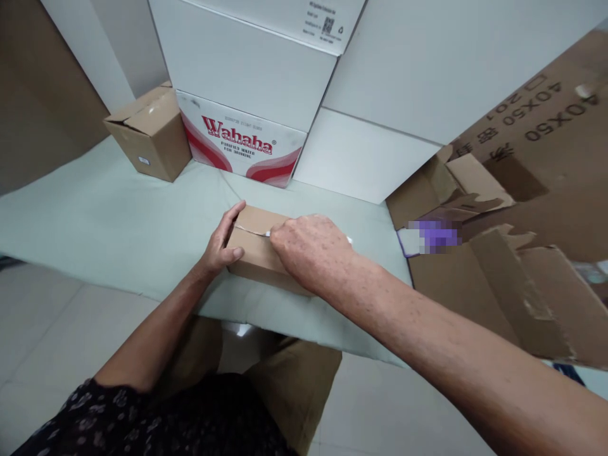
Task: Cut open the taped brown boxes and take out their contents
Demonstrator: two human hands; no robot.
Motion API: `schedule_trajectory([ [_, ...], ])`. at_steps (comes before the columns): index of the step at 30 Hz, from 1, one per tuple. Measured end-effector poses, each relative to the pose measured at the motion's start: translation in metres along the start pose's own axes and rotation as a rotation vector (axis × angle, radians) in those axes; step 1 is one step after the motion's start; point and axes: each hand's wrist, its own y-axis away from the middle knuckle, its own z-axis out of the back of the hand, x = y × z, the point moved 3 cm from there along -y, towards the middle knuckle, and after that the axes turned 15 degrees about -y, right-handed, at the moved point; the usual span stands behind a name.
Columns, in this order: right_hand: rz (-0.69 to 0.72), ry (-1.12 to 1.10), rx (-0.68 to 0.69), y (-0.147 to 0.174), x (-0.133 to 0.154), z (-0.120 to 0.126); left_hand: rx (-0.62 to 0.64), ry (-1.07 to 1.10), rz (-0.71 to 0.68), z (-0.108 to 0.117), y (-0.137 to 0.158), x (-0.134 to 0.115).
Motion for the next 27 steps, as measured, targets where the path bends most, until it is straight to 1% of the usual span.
schedule_trajectory([
  [4, -0.027, 0.023, 0.039, 0.006, -0.009, 0.0, 0.0, 0.002, -0.003, 0.0, 0.001, 0.002],
  [10, -0.004, 0.029, -0.004, 0.014, -0.018, -0.001, -0.019, 0.007, -0.019, -0.001, 0.002, 0.005],
  [14, -0.032, 0.025, 0.068, 0.016, -0.021, -0.001, -0.015, 0.009, -0.026, 0.001, 0.003, 0.004],
  [17, -0.049, 0.013, 0.09, 0.017, -0.024, -0.002, -0.014, -0.006, -0.03, 0.002, 0.002, 0.002],
  [20, -0.048, 0.02, 0.104, 0.022, -0.035, -0.01, -0.019, -0.013, -0.029, 0.002, 0.002, 0.003],
  [23, -0.062, 0.024, 0.106, 0.033, -0.053, -0.025, -0.032, -0.014, -0.039, 0.003, 0.003, 0.004],
  [27, -0.126, 0.018, 0.043, 0.049, -0.072, -0.04, -0.045, 0.023, -0.033, 0.003, 0.004, 0.006],
])
